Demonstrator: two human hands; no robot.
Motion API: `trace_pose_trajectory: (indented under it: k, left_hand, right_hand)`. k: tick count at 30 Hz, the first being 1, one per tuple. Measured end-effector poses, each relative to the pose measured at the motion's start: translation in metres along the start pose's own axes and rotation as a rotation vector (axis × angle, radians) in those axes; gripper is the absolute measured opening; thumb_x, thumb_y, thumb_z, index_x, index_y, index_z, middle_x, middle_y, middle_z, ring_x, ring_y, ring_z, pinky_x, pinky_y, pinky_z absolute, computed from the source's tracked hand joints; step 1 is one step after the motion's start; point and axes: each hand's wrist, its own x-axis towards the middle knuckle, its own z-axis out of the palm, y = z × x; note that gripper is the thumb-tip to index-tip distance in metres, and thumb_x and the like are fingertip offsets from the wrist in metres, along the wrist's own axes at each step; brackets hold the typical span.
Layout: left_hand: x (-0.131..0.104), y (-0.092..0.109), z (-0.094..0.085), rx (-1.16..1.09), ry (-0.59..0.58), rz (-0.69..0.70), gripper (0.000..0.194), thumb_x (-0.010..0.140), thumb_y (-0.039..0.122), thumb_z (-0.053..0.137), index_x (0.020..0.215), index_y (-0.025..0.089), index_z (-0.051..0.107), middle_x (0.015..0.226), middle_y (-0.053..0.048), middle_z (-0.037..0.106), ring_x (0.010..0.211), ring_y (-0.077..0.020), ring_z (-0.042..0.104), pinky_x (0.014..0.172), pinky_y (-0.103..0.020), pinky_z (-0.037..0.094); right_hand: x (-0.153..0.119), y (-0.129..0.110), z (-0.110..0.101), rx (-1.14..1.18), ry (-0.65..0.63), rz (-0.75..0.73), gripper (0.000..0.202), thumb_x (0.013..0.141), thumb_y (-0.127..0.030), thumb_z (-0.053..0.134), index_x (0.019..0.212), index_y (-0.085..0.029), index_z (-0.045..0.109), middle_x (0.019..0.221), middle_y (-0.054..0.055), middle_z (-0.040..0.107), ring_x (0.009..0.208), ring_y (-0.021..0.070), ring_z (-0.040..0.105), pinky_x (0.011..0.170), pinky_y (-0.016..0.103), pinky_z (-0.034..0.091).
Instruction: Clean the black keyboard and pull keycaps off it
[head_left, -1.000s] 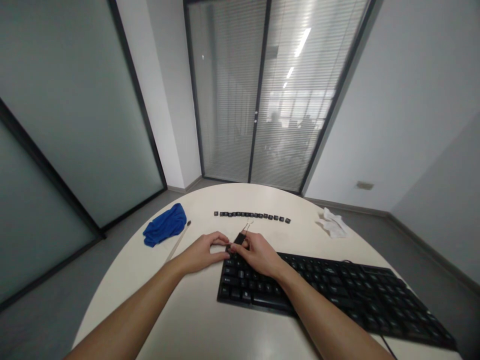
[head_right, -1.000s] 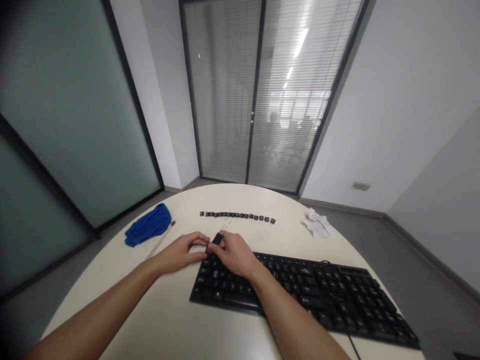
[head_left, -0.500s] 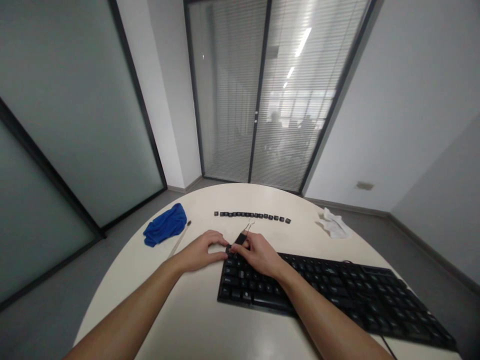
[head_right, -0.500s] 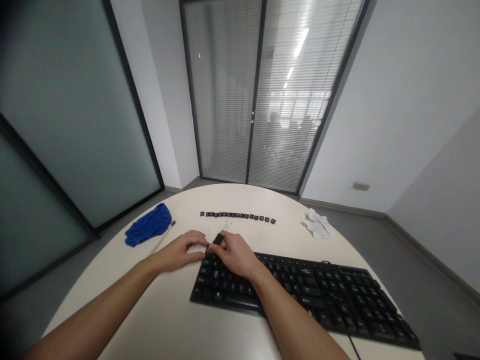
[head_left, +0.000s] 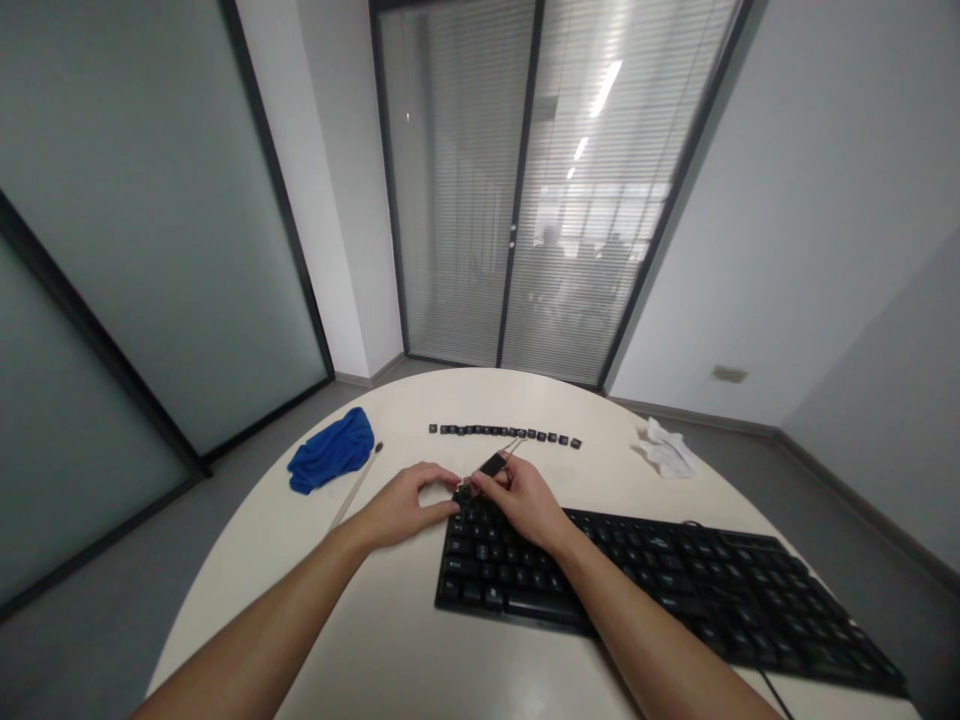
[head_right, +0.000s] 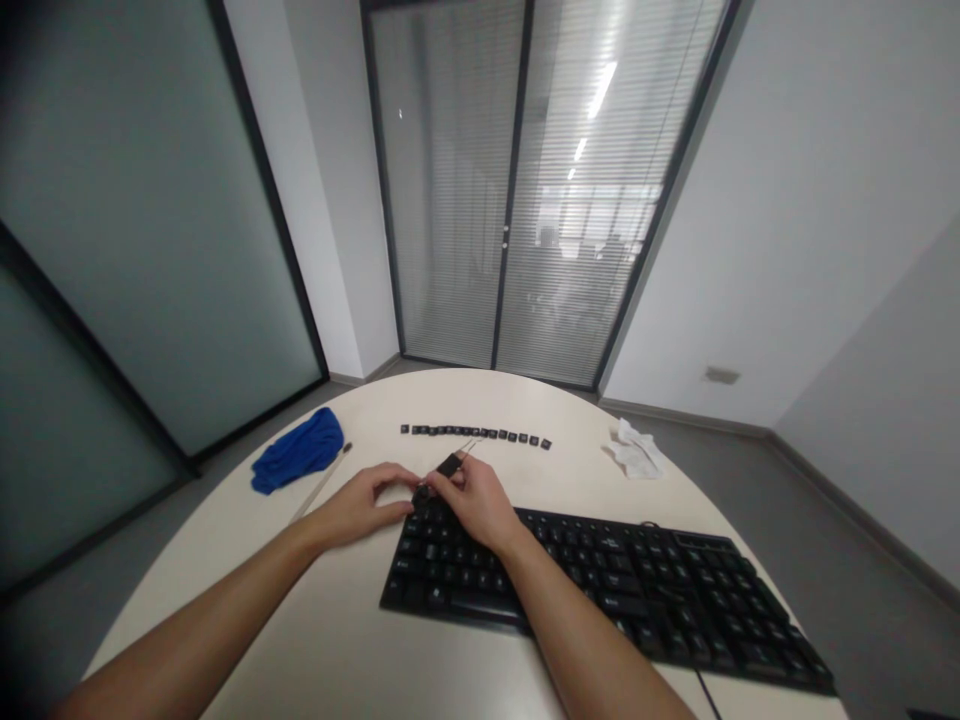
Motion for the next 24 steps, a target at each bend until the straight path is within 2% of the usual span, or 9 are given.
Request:
trace_pose_trajectory:
  k: [8, 14, 18, 21, 24]
  left_hand:
    - [0.005, 0.01, 0.015, -0.061, 0.127, -0.034, 0.02, 0.086, 0.029, 0.064, 0.103, 0.02, 0.07, 0.099, -0.005, 0.073, 0.095, -0.0206, 0.066, 0.091, -0.032, 0.049]
    - [0.007, 0.007, 0.016, -0.242, 0.129, -0.084, 0.026, 0.09, 0.033, 0.058, 0.107, 0.018, 0.07, 0.103, -0.007, 0.074, 0.097, -0.0209, 0.067, 0.092, -0.033, 0.049]
    - [0.011, 0.004, 0.016, -0.332, 0.141, -0.119, 0.026, 0.089, 0.035, 0.059, 0.102, 0.016, 0.07, 0.103, -0.009, 0.074, 0.097, -0.0219, 0.068, 0.092, -0.034, 0.05]
    - [0.012, 0.0, 0.017, -0.297, 0.176, -0.142, 0.024, 0.087, 0.032, 0.058, 0.101, 0.016, 0.069, 0.101, -0.009, 0.074, 0.096, -0.0217, 0.068, 0.091, -0.034, 0.05]
    - [0.011, -0.007, 0.016, -0.127, 0.263, -0.164, 0.022, 0.086, 0.029, 0.057, 0.101, 0.018, 0.068, 0.096, -0.006, 0.074, 0.092, -0.0208, 0.069, 0.088, -0.033, 0.051]
  right_hand:
    - [0.003, 0.001, 0.001, 0.137, -0.033, -0.021, 0.031, 0.083, -0.047, 0.065, 0.081, -0.017, 0.062, 0.078, 0.004, 0.07, 0.076, 0.0186, 0.066, 0.071, 0.029, 0.051]
    - [0.003, 0.004, 0.001, 0.171, -0.032, -0.038, 0.03, 0.082, -0.046, 0.067, 0.087, -0.017, 0.067, 0.085, 0.005, 0.071, 0.084, 0.0197, 0.067, 0.079, 0.032, 0.053]
    - [0.002, 0.002, 0.003, 0.196, -0.078, -0.063, 0.027, 0.083, -0.043, 0.068, 0.093, -0.017, 0.068, 0.091, 0.005, 0.071, 0.092, 0.0203, 0.067, 0.087, 0.034, 0.051]
    - [0.001, 0.0, 0.003, 0.141, -0.075, -0.065, 0.023, 0.084, -0.039, 0.067, 0.092, -0.018, 0.068, 0.09, 0.004, 0.071, 0.089, 0.0192, 0.066, 0.085, 0.033, 0.05]
    - [0.001, -0.001, 0.001, 0.058, -0.044, -0.07, 0.019, 0.084, -0.035, 0.065, 0.091, -0.018, 0.068, 0.087, 0.003, 0.07, 0.082, 0.0173, 0.064, 0.078, 0.03, 0.049]
